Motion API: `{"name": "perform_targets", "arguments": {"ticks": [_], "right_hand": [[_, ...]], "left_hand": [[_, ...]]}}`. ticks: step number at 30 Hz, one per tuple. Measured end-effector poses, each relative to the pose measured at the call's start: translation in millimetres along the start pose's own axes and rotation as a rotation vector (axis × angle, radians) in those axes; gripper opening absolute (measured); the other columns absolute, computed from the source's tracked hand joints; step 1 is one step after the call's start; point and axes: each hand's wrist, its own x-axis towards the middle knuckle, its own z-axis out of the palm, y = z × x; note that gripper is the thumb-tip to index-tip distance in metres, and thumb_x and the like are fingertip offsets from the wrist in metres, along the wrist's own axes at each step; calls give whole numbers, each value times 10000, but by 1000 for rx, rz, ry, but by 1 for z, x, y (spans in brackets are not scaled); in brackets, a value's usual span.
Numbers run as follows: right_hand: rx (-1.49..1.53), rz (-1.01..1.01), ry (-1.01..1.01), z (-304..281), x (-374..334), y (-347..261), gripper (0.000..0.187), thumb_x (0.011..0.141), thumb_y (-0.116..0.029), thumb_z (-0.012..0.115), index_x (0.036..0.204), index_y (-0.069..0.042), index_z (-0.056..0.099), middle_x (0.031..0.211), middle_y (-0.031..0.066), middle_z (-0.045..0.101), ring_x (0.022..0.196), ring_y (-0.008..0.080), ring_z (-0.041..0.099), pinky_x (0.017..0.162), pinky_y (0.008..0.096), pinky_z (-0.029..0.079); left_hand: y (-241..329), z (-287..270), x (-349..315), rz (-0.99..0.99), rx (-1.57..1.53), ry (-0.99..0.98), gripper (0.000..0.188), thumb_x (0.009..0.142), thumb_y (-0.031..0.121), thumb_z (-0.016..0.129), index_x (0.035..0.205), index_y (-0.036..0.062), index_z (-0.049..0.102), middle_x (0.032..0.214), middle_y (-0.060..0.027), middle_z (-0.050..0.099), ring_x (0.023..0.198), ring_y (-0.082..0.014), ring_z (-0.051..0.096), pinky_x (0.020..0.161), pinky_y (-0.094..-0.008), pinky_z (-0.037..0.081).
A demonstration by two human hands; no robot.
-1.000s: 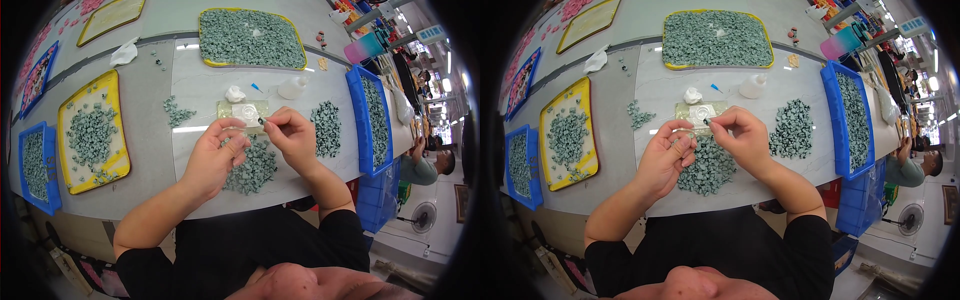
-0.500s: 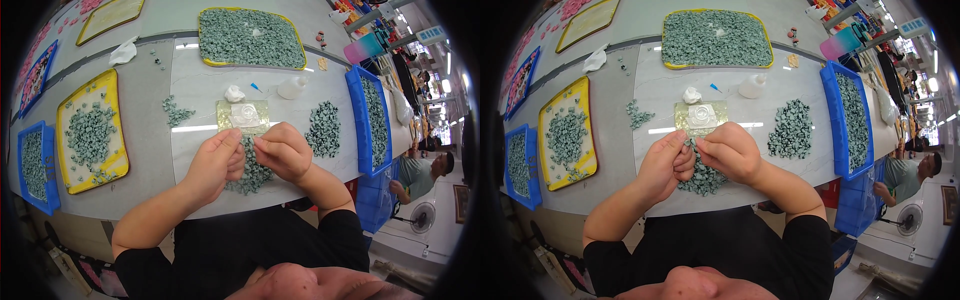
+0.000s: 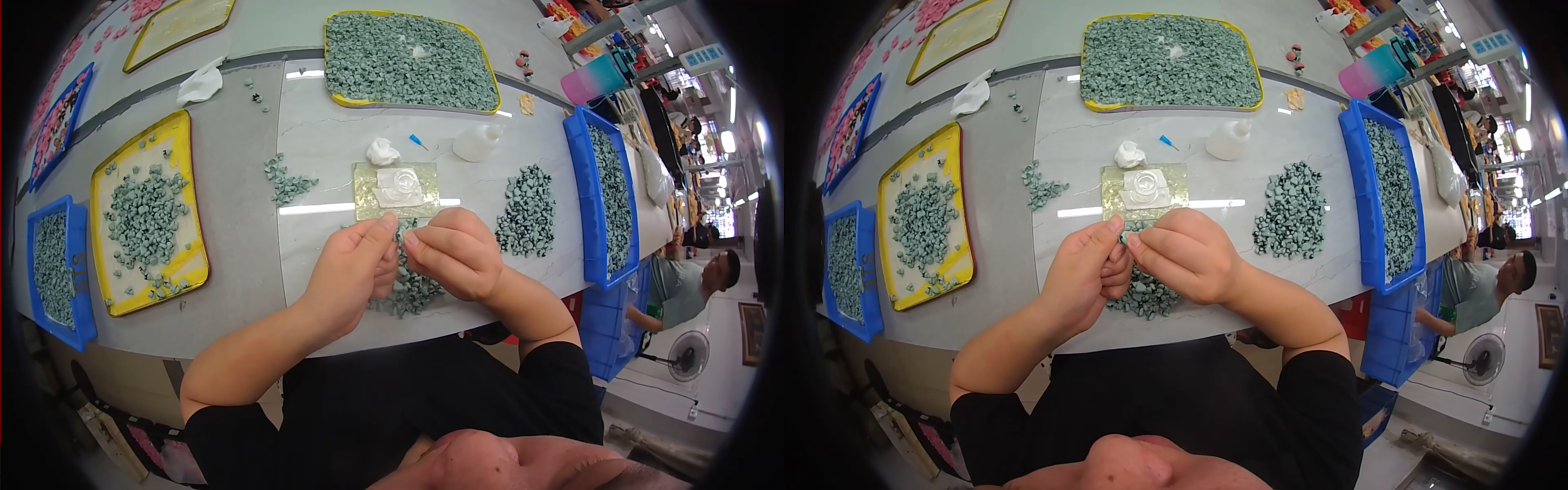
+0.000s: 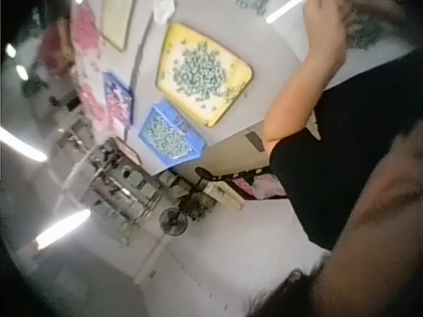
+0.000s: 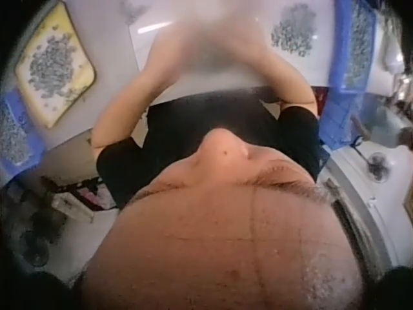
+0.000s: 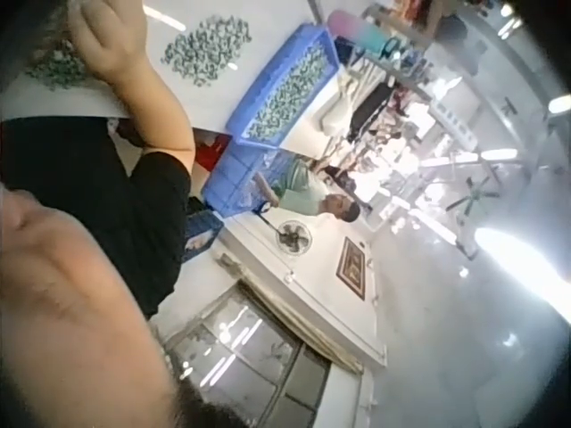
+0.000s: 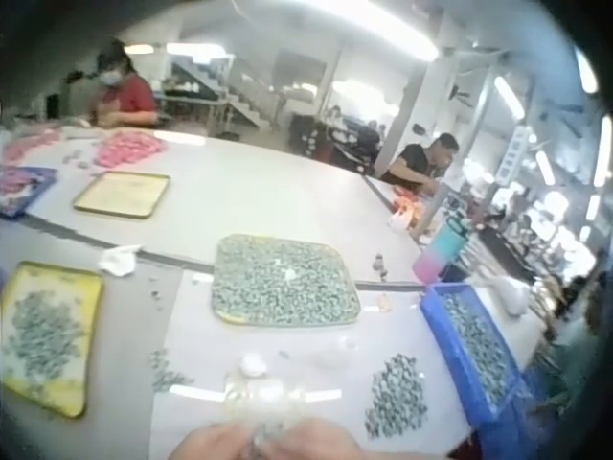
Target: Packaging small green plastic toy components into a clear plastic bag.
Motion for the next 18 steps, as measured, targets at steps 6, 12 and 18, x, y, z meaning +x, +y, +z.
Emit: {"name": "perform_targets", "arguments": {"ticks": [6, 12, 18], "right_hand": [[-18, -90, 65, 6, 0, -2, 207, 642, 51, 695, 837, 41, 625, 845, 117, 597, 656, 226, 553, 561, 306, 468], [205, 162, 102, 15, 5, -6, 289, 617, 102, 686, 891, 33, 624, 817, 109, 608, 665, 227, 573, 571, 304, 477], [133, 157, 114, 17, 6, -10, 338, 604, 94, 702, 927, 30, 626, 783, 106, 607, 668, 223, 589, 566, 298, 476]], "left_hand": [[-6, 7, -9, 176, 71, 64, 325, 955, 274, 436, 686, 96, 392, 570, 48, 318, 482, -44, 252, 435, -209, 212], [-9, -6, -10, 432, 374, 116, 299, 947, 242, 461, 721, 48, 473, 630, 46, 409, 588, -30, 349, 511, -204, 314], [-9, -8, -9, 486, 481, 178, 299, 939, 219, 479, 714, 22, 468, 625, 40, 399, 604, -40, 331, 524, -217, 320]]}}
